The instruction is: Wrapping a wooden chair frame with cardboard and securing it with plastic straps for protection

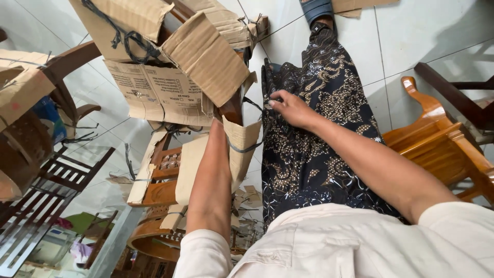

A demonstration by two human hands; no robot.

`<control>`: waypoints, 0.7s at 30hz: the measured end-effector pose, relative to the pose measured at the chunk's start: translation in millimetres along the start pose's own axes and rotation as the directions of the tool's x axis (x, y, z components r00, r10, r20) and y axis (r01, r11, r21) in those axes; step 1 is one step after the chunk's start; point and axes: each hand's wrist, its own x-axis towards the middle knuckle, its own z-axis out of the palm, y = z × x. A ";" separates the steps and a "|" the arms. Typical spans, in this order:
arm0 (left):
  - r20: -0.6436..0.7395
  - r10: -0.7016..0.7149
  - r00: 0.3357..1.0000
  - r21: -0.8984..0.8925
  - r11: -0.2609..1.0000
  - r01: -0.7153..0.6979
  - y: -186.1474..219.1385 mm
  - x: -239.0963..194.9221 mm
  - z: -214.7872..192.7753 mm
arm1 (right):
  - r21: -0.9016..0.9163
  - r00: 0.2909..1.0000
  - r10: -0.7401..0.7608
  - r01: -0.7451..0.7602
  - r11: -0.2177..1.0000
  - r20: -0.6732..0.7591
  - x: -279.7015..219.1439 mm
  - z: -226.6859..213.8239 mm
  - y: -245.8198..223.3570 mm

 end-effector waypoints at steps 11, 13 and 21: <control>-0.087 0.155 0.984 -0.100 0.982 -0.163 -47.2 6.8 -23.1 | 0.071 0.998 0.024 -0.028 0.997 0.055 48.4 61.8 11.8; -0.112 0.185 0.976 -0.127 0.972 -0.199 -18.4 -14.1 -24.8 | -0.099 0.996 -0.084 0.087 0.991 0.034 32.7 48.1 12.8; -0.023 0.384 0.923 0.084 0.921 -0.381 102.6 -209.5 -54.0 | -0.025 0.998 0.013 -0.011 1.000 0.061 -43.0 17.3 -31.6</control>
